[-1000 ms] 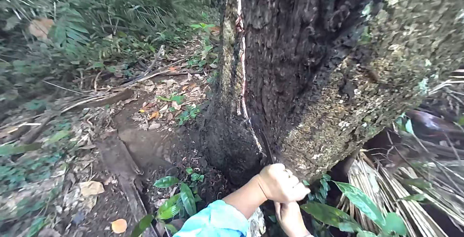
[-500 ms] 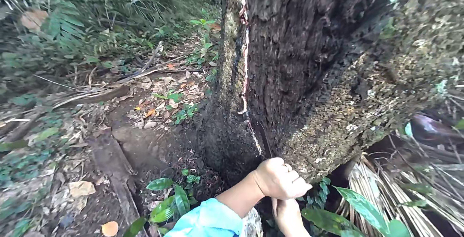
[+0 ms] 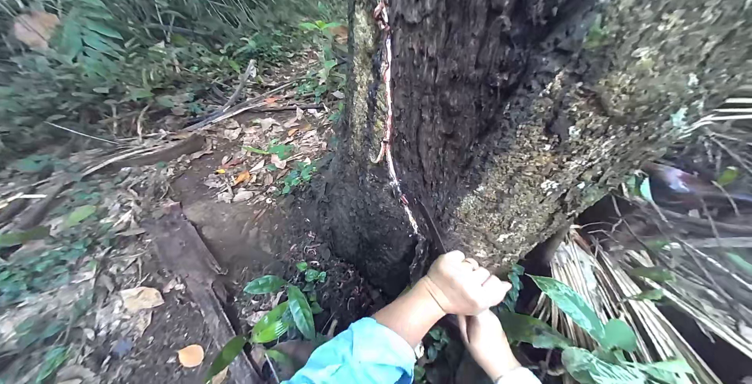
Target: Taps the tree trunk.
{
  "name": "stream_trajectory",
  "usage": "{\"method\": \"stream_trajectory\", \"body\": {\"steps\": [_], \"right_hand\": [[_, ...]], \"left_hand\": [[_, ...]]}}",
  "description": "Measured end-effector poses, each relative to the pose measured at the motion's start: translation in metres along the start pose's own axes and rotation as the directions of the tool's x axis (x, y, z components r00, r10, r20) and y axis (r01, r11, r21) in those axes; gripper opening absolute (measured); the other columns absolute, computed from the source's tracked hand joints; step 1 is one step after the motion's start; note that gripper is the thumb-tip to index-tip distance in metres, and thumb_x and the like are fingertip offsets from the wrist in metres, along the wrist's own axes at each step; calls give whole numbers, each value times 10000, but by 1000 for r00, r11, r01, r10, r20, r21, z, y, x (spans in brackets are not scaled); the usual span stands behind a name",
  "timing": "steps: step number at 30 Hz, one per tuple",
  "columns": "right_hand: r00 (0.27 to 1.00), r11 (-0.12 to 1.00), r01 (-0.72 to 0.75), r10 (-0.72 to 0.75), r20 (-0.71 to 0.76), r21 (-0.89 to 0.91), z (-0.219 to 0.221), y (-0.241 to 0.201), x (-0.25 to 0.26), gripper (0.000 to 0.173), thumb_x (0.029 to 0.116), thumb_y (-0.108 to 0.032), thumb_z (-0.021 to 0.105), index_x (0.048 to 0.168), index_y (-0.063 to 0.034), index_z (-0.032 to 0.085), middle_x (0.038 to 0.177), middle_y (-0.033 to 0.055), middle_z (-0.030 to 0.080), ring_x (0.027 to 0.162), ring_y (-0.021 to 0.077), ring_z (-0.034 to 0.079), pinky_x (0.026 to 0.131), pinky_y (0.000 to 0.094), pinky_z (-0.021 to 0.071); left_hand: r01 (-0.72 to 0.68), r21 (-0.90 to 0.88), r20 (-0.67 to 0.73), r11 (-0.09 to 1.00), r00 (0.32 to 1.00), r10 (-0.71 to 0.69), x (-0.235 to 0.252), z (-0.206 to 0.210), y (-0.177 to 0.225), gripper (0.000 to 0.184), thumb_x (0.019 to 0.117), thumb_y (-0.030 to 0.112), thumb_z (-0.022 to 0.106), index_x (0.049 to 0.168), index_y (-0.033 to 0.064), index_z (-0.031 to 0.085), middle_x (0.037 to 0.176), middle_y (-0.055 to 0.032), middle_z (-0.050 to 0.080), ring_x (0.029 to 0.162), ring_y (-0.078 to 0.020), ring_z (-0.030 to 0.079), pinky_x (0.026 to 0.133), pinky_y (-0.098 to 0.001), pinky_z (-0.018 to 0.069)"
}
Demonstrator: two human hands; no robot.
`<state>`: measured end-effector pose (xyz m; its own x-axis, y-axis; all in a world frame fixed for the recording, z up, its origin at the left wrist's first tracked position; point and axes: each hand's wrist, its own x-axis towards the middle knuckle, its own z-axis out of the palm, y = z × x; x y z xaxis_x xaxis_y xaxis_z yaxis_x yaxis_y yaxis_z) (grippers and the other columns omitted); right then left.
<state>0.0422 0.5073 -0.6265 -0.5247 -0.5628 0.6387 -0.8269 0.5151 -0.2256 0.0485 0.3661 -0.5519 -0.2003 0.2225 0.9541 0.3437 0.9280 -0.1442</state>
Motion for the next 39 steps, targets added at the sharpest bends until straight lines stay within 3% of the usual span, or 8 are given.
{"method": "stream_trajectory", "body": {"steps": [6,11,18,22,25,29,33,39], "right_hand": [[999,1000,9,-8,-35,22,-1,-8,18,309,919,-178,528,895,76,701,797,220,723,679,360,737,606,469,606],[964,984,-174,163,211,33,-23,9,-37,227,886,-50,611,955,149,696,863,299,727,763,465,741,704,592,602],[998,995,-36,30,64,95,3,18,0,335,919,-211,536,918,72,716,831,209,744,732,353,755,666,481,621],[973,988,-144,131,189,56,1,32,-38,285,879,-146,588,908,106,720,820,246,740,736,409,754,674,549,615],[991,995,-76,68,119,62,0,36,-34,307,896,-187,564,903,91,694,797,227,730,668,364,744,604,497,612],[982,983,-109,83,169,146,0,23,-4,298,921,-141,568,996,111,709,929,262,740,833,418,754,744,532,616],[976,984,-129,104,192,122,-12,30,-30,299,911,-141,568,973,123,694,865,264,729,733,413,746,652,543,610],[990,979,-74,50,129,187,-110,22,-43,343,1005,-202,565,985,119,684,884,250,733,795,286,745,769,379,602]], "left_hand": [[10,22,-19,1000,1000,-9,15,-7,-13,336,910,214,653,590,127,596,511,-5,555,477,-148,520,543,-301,405],[-29,-64,190,998,981,40,-22,9,36,261,900,201,662,648,135,678,567,-1,620,548,-153,612,538,-319,458],[26,39,-6,999,1000,-26,-2,12,5,342,935,218,635,608,127,603,514,1,543,483,-147,515,546,-297,406],[-50,-16,190,999,980,52,-30,24,33,246,903,192,656,666,140,690,579,4,633,549,-142,609,540,-310,454],[4,-14,140,1000,990,-2,-21,24,30,298,915,211,643,627,137,643,540,5,586,506,-143,563,527,-306,427],[10,40,6,999,1000,-11,-9,21,8,340,938,223,633,614,126,600,511,-1,535,479,-149,501,550,-294,403],[-9,-32,129,999,992,13,-18,22,28,309,916,218,645,619,135,626,544,4,589,509,-147,559,539,-305,425],[57,-443,223,895,974,49,4,-21,59,234,969,238,595,985,83,769,868,-67,743,857,-218,696,874,-358,513]]}}
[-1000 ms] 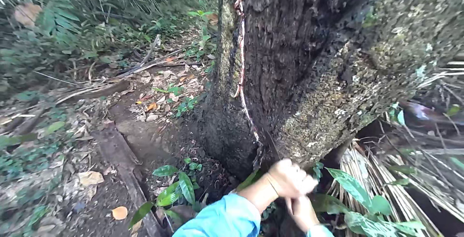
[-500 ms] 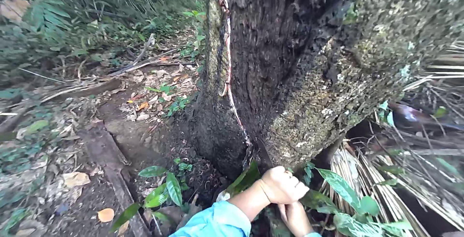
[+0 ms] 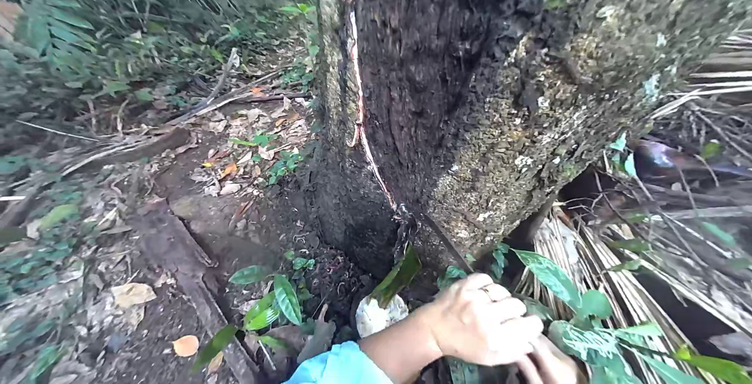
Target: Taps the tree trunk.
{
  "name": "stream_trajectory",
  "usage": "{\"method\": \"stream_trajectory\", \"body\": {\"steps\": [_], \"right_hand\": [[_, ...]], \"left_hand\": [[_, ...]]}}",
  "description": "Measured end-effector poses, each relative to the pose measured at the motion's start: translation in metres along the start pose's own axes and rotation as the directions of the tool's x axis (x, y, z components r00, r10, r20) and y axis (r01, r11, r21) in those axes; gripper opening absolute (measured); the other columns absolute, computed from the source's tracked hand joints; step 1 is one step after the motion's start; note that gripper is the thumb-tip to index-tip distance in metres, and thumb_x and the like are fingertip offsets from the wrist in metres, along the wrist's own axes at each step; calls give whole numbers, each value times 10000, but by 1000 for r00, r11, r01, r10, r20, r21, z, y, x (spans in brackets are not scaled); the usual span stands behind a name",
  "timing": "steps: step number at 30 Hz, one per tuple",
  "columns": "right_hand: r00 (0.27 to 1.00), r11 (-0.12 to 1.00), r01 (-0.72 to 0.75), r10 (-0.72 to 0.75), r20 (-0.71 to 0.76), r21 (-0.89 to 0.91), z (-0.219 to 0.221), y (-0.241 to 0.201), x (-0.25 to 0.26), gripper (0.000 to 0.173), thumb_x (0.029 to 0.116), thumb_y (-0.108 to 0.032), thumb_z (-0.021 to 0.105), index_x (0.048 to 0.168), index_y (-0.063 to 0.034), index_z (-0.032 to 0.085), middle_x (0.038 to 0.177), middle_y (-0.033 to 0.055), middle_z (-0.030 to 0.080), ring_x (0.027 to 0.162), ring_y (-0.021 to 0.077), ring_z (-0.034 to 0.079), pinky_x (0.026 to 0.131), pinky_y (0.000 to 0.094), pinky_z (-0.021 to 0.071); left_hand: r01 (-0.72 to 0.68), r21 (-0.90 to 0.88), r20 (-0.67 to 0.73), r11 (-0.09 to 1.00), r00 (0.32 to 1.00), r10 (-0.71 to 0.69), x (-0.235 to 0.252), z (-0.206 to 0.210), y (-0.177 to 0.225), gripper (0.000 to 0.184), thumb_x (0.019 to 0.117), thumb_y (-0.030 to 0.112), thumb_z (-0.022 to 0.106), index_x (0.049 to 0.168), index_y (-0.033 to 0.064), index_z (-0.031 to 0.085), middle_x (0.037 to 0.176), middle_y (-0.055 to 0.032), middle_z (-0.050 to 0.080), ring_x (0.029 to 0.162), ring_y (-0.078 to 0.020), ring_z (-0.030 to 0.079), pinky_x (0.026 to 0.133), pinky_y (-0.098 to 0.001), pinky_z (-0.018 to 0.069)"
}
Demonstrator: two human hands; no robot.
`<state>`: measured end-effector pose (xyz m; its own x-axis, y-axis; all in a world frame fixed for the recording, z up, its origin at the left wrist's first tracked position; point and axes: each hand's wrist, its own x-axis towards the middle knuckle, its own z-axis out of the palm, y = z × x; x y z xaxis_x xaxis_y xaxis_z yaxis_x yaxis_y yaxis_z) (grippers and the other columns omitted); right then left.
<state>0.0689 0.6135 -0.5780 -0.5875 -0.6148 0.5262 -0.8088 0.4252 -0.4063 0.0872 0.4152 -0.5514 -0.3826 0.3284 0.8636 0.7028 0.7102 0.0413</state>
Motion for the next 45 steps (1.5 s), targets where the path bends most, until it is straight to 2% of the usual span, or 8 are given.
{"method": "stream_trajectory", "body": {"steps": [5,15,21,27,33,35,42,45], "right_hand": [[975,992,45,-68,209,116,-42,1,-6,508,1115,-266,402,1336,167,550,1158,293,707,1085,183,716,1013,268,512],[923,996,-40,9,384,73,-78,-1,26,428,1060,-141,485,1330,180,567,1185,317,696,1061,367,728,990,425,549],[855,997,43,-1,519,-70,-113,7,69,412,1049,-174,527,1412,10,592,1008,307,726,795,505,720,686,655,566],[942,961,226,-173,288,-161,-66,63,53,408,1028,-330,491,1279,-100,715,809,233,709,606,386,699,509,529,556],[996,989,90,-87,26,-121,11,63,20,384,1038,-293,497,1070,-8,753,869,180,751,774,268,747,743,411,613],[998,988,54,-51,26,-144,21,58,14,333,984,-224,563,1019,37,768,861,246,738,767,402,739,711,564,593],[967,959,171,-208,-150,-228,63,85,15,357,1002,-335,489,1028,-115,768,717,172,680,557,326,677,487,451,554],[979,975,162,-179,-102,-155,54,91,24,348,982,-297,528,1097,-92,785,782,220,725,612,405,709,515,543,557]], "left_hand": [[50,40,107,998,993,-54,0,12,9,228,943,313,675,1009,111,756,879,-33,722,893,-212,678,856,-359,493],[125,3,41,992,991,-125,16,15,0,202,950,296,686,960,109,761,822,-23,711,863,-208,666,843,-367,463],[222,26,-51,975,974,-221,35,20,-2,202,935,287,703,995,105,768,879,-27,733,896,-203,678,885,-375,469],[186,133,51,974,980,-194,25,31,-13,227,915,291,725,1031,101,771,905,-31,739,912,-206,687,865,-367,486],[52,236,186,970,978,-98,-2,31,-22,132,946,241,695,950,123,754,846,-11,706,863,-176,663,838,-324,472],[17,274,227,962,970,-82,-8,28,-23,111,949,225,685,941,139,756,851,3,717,873,-162,669,832,-318,470],[15,337,268,941,957,-111,-17,26,-23,81,948,148,664,929,139,743,864,-1,716,895,-164,671,855,-323,473],[63,356,232,932,961,-153,-11,33,-23,75,927,148,678,929,135,752,867,-9,727,885,-176,680,873,-345,474]]}}
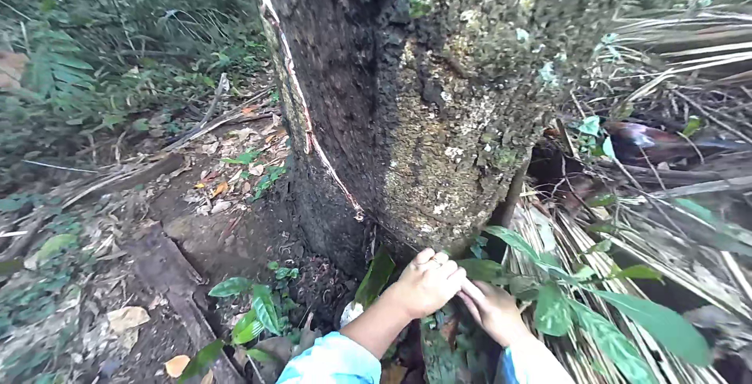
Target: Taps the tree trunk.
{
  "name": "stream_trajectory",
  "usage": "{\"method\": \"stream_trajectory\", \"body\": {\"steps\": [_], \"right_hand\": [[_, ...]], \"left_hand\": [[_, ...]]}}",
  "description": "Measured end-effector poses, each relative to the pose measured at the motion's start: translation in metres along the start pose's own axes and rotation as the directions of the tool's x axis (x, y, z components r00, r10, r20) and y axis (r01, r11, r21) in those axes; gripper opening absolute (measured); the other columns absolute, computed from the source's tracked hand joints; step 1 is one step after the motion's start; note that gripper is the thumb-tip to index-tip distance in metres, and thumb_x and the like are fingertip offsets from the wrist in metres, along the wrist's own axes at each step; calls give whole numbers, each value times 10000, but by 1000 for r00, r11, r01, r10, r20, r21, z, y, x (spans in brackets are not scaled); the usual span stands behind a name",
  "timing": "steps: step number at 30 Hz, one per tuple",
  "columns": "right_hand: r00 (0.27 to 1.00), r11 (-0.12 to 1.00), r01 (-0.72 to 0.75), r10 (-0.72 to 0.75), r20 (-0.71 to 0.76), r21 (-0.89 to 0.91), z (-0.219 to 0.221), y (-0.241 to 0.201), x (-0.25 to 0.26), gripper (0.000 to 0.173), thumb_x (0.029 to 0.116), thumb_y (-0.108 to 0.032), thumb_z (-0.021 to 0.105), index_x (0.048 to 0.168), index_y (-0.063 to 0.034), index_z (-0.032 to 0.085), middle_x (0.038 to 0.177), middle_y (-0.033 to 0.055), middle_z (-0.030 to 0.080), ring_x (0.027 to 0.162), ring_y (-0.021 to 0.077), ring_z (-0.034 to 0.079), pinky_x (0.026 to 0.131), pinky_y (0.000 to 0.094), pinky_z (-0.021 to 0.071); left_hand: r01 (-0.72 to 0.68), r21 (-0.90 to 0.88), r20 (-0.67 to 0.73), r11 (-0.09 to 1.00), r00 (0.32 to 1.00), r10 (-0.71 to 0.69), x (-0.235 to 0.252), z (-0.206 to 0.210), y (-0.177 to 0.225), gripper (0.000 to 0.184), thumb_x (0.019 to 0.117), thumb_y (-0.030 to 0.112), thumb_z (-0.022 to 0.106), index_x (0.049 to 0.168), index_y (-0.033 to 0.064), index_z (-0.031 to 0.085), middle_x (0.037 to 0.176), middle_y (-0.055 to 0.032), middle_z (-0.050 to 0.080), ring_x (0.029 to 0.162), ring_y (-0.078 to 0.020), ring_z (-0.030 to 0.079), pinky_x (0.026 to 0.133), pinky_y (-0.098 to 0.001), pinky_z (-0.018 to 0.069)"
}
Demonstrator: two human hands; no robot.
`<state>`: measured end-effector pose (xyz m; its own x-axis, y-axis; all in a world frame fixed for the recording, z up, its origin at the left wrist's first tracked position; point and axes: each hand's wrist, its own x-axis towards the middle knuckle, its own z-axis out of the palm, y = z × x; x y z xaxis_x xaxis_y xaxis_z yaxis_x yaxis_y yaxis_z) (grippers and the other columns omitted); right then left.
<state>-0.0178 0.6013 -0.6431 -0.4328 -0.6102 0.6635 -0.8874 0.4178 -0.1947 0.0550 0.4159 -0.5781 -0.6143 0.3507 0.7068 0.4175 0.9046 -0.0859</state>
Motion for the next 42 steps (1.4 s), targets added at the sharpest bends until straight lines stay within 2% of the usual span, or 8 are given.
{"method": "stream_trajectory", "body": {"steps": [5,10,14,19,27,32,36,42], "right_hand": [[964,953,-155,90,249,259,-18,2,11,373,969,-128,600,1310,-3,688,949,238,765,764,455,750,671,633,587],[999,969,-35,35,2,245,-14,-7,12,292,982,-118,589,1207,-11,740,1035,120,788,916,198,774,852,316,604],[973,818,-228,181,141,528,-21,-45,27,326,948,7,574,1238,118,675,1156,224,740,1060,256,742,978,356,561],[1000,868,1,3,-8,496,11,-120,106,382,978,-246,635,1342,-149,696,753,147,684,564,304,669,504,460,563],[988,853,-153,114,107,499,1,-111,20,289,916,-144,655,1158,-31,766,876,186,751,721,334,745,646,505,613],[972,901,-220,168,166,375,-58,-68,-28,396,1032,-206,532,1183,135,666,949,251,752,806,307,761,769,448,614],[965,897,-238,176,194,373,-77,-53,-38,439,1063,-206,510,1261,173,607,1070,332,712,964,364,737,937,456,559],[924,870,-318,197,327,375,-75,-57,-25,475,1024,-167,508,1343,183,554,1186,360,676,1035,485,710,947,597,539]], "left_hand": [[70,-58,108,996,992,-63,11,0,0,131,914,170,713,972,68,770,876,-64,748,881,-240,720,894,-439,518],[72,-14,29,997,997,-71,12,-5,3,134,922,221,695,979,119,760,897,-21,755,897,-202,713,881,-419,502],[79,-44,49,996,996,-77,8,-23,-8,147,922,241,689,963,125,770,888,-21,766,886,-197,718,900,-433,496],[140,102,82,985,985,-149,-6,-146,-73,364,994,439,571,1006,123,750,847,-53,746,845,-201,678,939,-440,435],[63,54,266,997,961,-75,-29,-114,-9,159,897,260,739,994,137,767,916,-14,760,916,-199,721,895,-430,532],[-89,-209,69,974,992,106,0,-65,25,161,979,254,652,1052,152,753,1097,-33,751,1067,-190,678,987,-383,462],[252,23,-398,968,890,-222,-14,-87,-27,176,961,276,620,917,120,689,846,-52,710,864,-188,663,899,-351,491],[566,38,-174,824,815,-552,-40,-115,-117,450,836,253,789,1117,-84,692,1084,-293,686,986,-446,692,877,-566,563]]}}
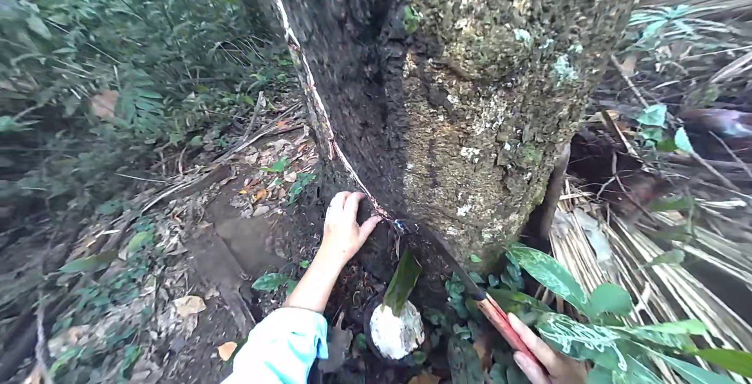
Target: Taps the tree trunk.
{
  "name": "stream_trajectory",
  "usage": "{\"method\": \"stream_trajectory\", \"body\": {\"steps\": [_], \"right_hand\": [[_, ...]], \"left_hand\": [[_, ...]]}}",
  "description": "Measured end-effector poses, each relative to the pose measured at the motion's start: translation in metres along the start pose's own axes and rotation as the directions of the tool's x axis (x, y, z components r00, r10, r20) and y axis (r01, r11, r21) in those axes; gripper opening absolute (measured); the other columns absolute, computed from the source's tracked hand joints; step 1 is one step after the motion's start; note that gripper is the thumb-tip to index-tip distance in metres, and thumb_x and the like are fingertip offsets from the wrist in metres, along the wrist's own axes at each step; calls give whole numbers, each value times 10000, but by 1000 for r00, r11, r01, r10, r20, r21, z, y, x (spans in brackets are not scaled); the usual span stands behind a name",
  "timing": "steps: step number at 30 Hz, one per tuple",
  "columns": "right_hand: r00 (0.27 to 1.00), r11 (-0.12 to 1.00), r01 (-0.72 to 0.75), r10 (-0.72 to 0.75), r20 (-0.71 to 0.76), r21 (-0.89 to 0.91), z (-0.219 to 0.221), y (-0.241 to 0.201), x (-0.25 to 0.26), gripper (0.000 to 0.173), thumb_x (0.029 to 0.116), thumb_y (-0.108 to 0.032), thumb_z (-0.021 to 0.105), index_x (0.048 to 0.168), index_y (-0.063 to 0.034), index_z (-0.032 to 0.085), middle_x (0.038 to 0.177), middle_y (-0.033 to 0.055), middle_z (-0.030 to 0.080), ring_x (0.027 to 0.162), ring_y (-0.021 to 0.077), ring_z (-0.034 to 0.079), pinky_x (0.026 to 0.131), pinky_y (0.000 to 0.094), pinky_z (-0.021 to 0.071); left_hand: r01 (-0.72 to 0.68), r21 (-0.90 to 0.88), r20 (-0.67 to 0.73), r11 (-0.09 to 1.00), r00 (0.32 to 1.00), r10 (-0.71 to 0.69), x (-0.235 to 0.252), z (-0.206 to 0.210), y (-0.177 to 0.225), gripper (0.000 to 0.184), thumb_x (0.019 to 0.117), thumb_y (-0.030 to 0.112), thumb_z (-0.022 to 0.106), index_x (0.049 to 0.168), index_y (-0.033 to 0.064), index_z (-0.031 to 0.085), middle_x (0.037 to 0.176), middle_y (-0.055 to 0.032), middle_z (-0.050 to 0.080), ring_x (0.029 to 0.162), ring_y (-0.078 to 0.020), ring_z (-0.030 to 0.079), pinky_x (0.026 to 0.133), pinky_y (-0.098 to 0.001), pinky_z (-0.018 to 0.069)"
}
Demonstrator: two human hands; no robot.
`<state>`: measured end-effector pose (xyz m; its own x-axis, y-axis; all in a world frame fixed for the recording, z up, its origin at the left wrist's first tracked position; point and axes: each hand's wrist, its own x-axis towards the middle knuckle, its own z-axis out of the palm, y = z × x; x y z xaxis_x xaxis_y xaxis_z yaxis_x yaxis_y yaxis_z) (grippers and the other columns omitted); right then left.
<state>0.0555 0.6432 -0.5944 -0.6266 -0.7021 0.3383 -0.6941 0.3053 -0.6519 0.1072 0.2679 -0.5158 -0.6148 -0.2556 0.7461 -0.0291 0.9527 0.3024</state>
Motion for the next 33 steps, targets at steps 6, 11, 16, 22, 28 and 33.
{"method": "stream_trajectory", "body": {"steps": [6,11,16,22,28,33], "right_hand": [[990,994,110,-107,-96,28,18,17,19,471,1027,-205,496,1336,135,598,1284,286,669,1174,346,693,1054,422,509],[971,968,213,-195,-136,134,28,34,37,485,1077,-287,465,1404,53,577,1365,175,659,1285,62,604,1111,187,411],[980,947,194,-178,-87,256,14,29,50,502,1060,-264,495,1398,101,557,1396,203,629,1323,37,565,1125,172,388],[997,996,75,-75,-12,56,-11,-27,47,445,1003,-84,511,1371,166,541,1329,302,636,1225,356,664,1082,439,483],[996,996,82,-83,-17,-45,9,-15,46,449,1006,-106,518,1364,163,551,1208,316,690,1030,442,724,944,508,561],[918,941,266,-314,-241,-208,52,-7,97,412,981,-252,555,1319,-65,697,840,185,734,643,331,714,573,479,590]], "left_hand": [[-34,-105,-84,994,996,25,17,-8,-7,178,958,68,606,893,-70,697,919,-202,697,882,-299,703,838,-424,581],[280,-405,-200,870,901,-384,19,-19,-10,149,999,62,532,988,-72,597,854,-46,569,726,-5,537,700,-170,467],[315,-469,-77,825,916,-394,7,-29,-6,147,999,44,528,1021,-76,610,837,-2,632,748,49,593,735,-138,504],[355,-411,-21,840,917,-398,-17,-41,-9,211,977,45,550,1087,-110,643,894,-53,652,763,31,594,727,-132,500],[348,-372,-52,861,918,-393,-44,-61,-27,235,959,52,551,1079,-121,655,936,-69,658,801,52,589,742,-107,490],[343,-444,-212,828,857,-469,-57,-65,-25,209,958,41,545,1067,-124,613,871,29,640,760,94,591,708,-99,509]]}}
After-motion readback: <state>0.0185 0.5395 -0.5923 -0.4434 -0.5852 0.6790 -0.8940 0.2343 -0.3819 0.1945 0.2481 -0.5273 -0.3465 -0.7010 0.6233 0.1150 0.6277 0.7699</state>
